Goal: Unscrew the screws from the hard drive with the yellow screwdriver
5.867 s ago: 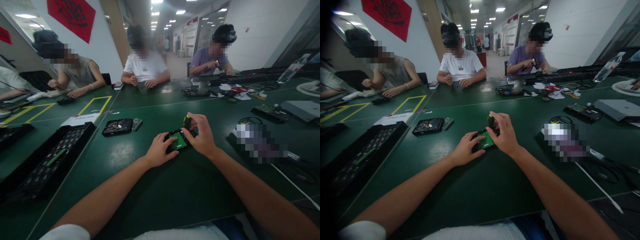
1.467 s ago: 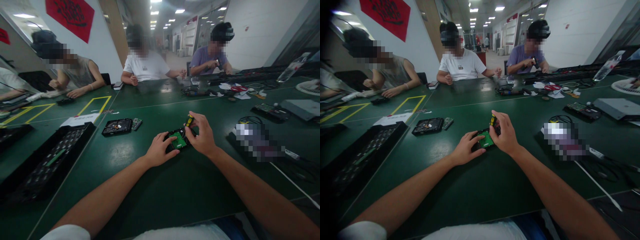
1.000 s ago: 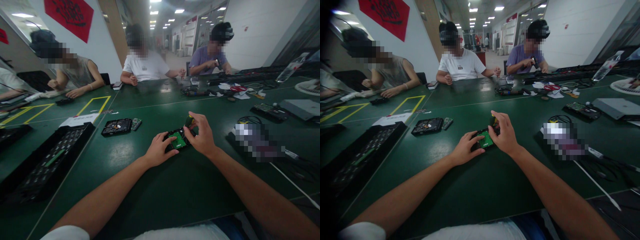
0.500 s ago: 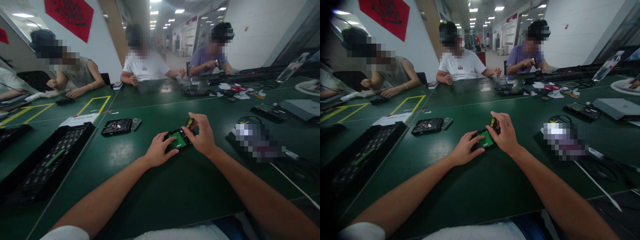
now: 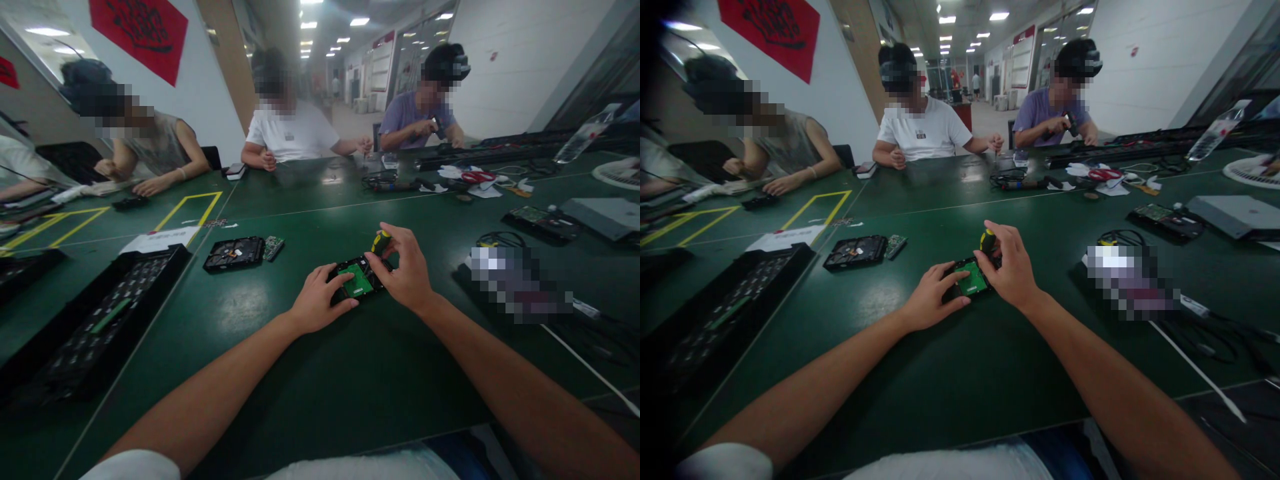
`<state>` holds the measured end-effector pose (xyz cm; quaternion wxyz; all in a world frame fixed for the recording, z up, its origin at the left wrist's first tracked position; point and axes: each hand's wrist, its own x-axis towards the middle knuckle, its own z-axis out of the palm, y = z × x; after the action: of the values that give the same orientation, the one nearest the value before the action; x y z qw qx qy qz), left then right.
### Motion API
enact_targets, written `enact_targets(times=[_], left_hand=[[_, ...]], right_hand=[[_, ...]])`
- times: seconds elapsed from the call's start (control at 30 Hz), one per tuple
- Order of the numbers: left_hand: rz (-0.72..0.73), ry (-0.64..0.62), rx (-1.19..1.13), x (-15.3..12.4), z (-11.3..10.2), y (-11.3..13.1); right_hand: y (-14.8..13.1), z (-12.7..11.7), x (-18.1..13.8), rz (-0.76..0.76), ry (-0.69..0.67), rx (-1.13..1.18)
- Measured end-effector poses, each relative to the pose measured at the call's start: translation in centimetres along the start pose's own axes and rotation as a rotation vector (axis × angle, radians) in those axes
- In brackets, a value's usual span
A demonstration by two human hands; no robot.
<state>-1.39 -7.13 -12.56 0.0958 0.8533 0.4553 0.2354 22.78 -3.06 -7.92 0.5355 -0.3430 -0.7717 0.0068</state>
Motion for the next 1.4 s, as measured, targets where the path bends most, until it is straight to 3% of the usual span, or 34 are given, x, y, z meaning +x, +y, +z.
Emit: enact_targets(times=[0.3, 0.53, 0.8, 1.03, 1.4], left_hand=[[-0.005, -0.006, -0.001, 0.03, 0.12, -0.09], [-0.018, 0.005, -0.020, 0.17, 0.19, -0.10], [-0.034, 0.032, -0.040, 0.29, 0.06, 0.15], [-0.036, 0.016, -0.020, 0.30, 0.15, 0.10], [-0.045, 0.023, -0.020, 0.36, 0.06, 0.24]], right_hand=[[0.03, -0.01, -0.14, 0.008, -0.077, 0.078], [-0.03, 0.05, -0.02, 0.000, 0.002, -0.005], [0.08, 0.20, -0.42, 0.046, -0.086, 0.090], [-0.13, 0.09, -0.21, 0.021, -0.041, 0.002], [-0.04, 0.16, -0.40, 0.046, -0.093, 0.063]])
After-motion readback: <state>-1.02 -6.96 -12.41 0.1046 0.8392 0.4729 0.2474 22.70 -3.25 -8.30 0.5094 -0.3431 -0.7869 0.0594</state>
